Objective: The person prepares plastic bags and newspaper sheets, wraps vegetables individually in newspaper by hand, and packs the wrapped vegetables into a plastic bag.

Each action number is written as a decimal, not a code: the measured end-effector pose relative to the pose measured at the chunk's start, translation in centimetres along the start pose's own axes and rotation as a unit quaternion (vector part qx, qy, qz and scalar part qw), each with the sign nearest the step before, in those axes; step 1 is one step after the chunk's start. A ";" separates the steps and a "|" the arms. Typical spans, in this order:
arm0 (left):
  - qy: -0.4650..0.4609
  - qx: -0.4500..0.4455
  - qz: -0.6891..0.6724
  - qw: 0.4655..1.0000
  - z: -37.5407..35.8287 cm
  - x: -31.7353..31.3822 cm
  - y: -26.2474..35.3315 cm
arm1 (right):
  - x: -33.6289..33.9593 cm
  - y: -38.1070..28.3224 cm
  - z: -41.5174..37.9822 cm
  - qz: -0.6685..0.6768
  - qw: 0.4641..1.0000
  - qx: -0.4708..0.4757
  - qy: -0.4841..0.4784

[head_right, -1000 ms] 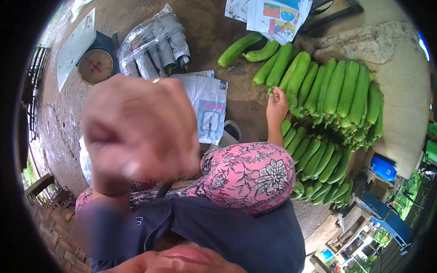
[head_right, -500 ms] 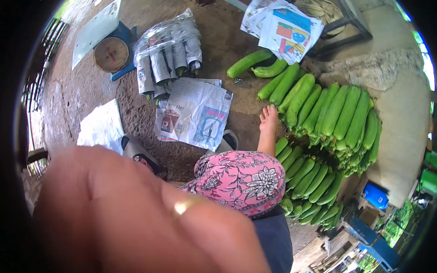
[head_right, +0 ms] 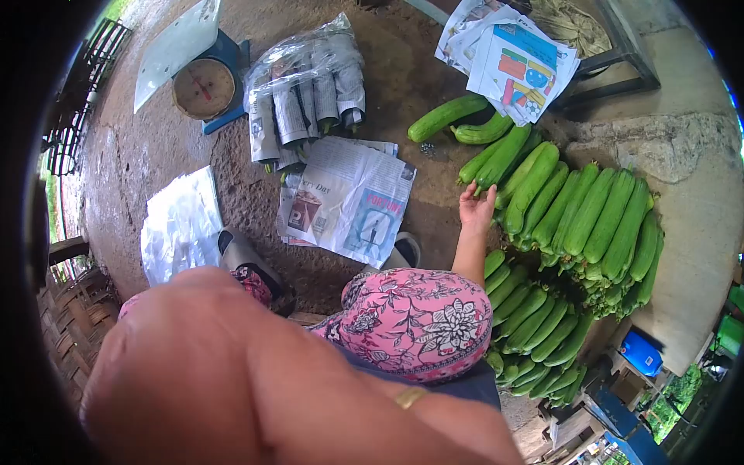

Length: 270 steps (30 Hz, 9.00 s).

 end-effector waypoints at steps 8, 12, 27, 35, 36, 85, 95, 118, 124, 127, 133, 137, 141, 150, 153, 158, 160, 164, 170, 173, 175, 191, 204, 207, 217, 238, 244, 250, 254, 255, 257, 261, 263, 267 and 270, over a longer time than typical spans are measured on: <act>0.033 0.003 -0.002 0.999 -0.8 1.4 1.2 | -1.5 -0.2 -0.3 -0.046 0.997 0.008 -0.054; 0.120 0.019 -0.007 0.993 -2.8 5.0 1.8 | -3.6 1.5 -2.2 -0.084 0.994 0.030 -0.058; 0.237 0.494 0.642 0.536 -34.7 17.8 -16.6 | -10.8 4.8 -0.5 -0.381 0.905 0.185 0.036; 0.164 0.547 0.615 0.543 -36.2 17.1 -19.2 | -3.2 -0.7 -2.7 -0.496 0.728 0.456 0.125; 0.157 0.546 0.621 0.539 -36.3 17.1 -19.2 | -0.3 -0.7 -0.9 -0.543 0.726 0.395 0.147; 0.213 0.386 0.640 0.630 -18.4 18.6 -15.0 | -12.5 5.0 -18.6 -0.518 0.786 -0.061 -0.332; 0.569 0.244 0.456 0.639 -23.5 20.1 -10.9 | -13.2 17.9 -16.2 -0.600 0.704 0.071 -0.373; 0.079 0.550 0.617 0.557 -38.1 14.6 -19.1 | -9.3 19.8 -14.0 -0.801 0.349 0.204 -0.442; 0.109 0.469 0.675 0.559 -34.8 15.7 -14.9 | -9.1 18.6 -14.7 -0.763 0.413 0.134 -0.479; 0.174 0.408 0.701 0.559 -33.9 16.5 -13.5 | -9.9 17.7 -16.6 -0.775 0.366 0.150 -0.493; 0.214 0.435 0.629 0.607 -34.5 17.7 -13.7 | -9.3 18.0 -15.5 -0.769 0.388 0.177 -0.475; 0.216 0.439 0.615 0.618 -34.4 18.2 -13.6 | -9.5 18.2 -14.8 -0.780 0.399 0.166 -0.452; 0.229 0.424 0.620 0.619 -34.9 19.1 -13.8 | -10.3 18.5 -14.6 -0.782 0.405 0.155 -0.448; 0.265 0.456 0.601 0.600 -35.0 22.8 -14.2 | -15.0 19.2 -19.7 -0.676 0.506 0.203 -0.495; 0.283 0.423 0.621 0.596 -34.8 23.3 -13.9 | -14.2 22.5 -20.9 -0.670 0.368 0.319 -0.560; 0.324 0.272 0.755 0.502 -31.5 20.8 -9.9 | -12.6 24.4 -18.3 -0.735 0.300 0.371 -0.482; 0.323 0.402 0.657 0.550 -33.2 20.2 -11.7 | -12.8 24.8 -17.3 -0.745 0.291 0.374 -0.469; 0.331 0.617 0.381 0.604 -38.2 17.8 -18.9 | -13.7 25.0 -15.5 -0.769 0.306 0.312 -0.467; 0.684 0.276 -0.196 0.646 -39.2 16.8 -24.7 | -13.1 24.0 -14.6 -0.759 0.465 0.210 -0.404; 0.714 0.145 -0.298 0.616 -38.9 17.4 -25.3 | -13.2 22.8 -15.0 -0.723 0.569 0.113 -0.376; 0.691 0.094 -0.279 0.660 -36.9 17.8 -23.8 | -12.4 22.5 -14.8 -0.704 0.613 0.059 -0.354; 0.748 0.056 -0.133 0.648 -32.9 23.8 -16.1 | -15.9 19.8 -12.9 -0.630 0.706 -0.078 -0.314; 0.396 0.339 0.766 0.375 -26.4 30.7 -1.3 | -23.7 20.4 -8.9 -0.710 0.583 0.233 -0.319; 0.304 0.402 0.819 0.274 -28.0 35.0 0.2 | -23.5 22.1 -7.2 -0.694 0.623 0.182 -0.312; 0.354 0.307 0.750 0.466 -30.8 38.3 1.3 | -30.7 29.1 -2.1 -0.688 0.635 0.180 -0.302; 0.331 0.306 0.822 0.349 -30.9 29.5 -0.6 | -17.3 -1.0 -19.1 -0.692 0.552 0.460 -0.068; 0.358 0.295 0.805 0.369 -30.3 26.4 -2.1 | -15.9 -17.1 -30.3 -0.682 0.318 0.645 0.134; 0.350 0.274 0.807 0.389 -29.8 24.7 -4.3 | -15.9 -33.2 -25.9 -0.766 0.200 0.486 0.370; 0.324 0.264 0.801 0.428 -27.6 23.2 -5.5 | -14.2 -36.0 -21.5 -0.824 0.188 0.350 0.404; 0.319 0.266 0.798 0.437 -27.5 23.0 -5.8 | -14.2 -36.2 -21.3 -0.820 0.208 0.359 0.395; 0.320 0.285 0.789 0.439 -27.6 22.9 -6.2 | -14.1 -36.8 -21.4 -0.811 0.250 0.372 0.375; 0.317 0.283 0.782 0.456 -27.5 22.3 -6.0 | -13.2 -37.4 -22.7 -0.741 0.334 0.458 0.362; 0.319 0.274 0.780 0.464 -27.6 22.1 -6.1 | -12.3 -35.3 -23.6 -0.647 0.556 0.450 0.264; 0.319 0.278 0.771 0.476 -27.9 21.7 -6.9 | -12.4 -24.9 -25.0 -0.320 0.875 0.350 0.094; 0.314 0.276 0.767 0.487 -28.0 21.4 -7.6 | -13.0 -17.9 -23.8 -0.284 0.919 0.260 -0.089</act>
Point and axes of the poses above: each hand's wrist, its own z-axis towards the middle knuckle, its own x-axis out of the back of the hand, y = z × x, the point moved 8 cm from there along z, towards the middle knuckle, and after that the axes turned 1 degree about -z, right-handed, at the moved point
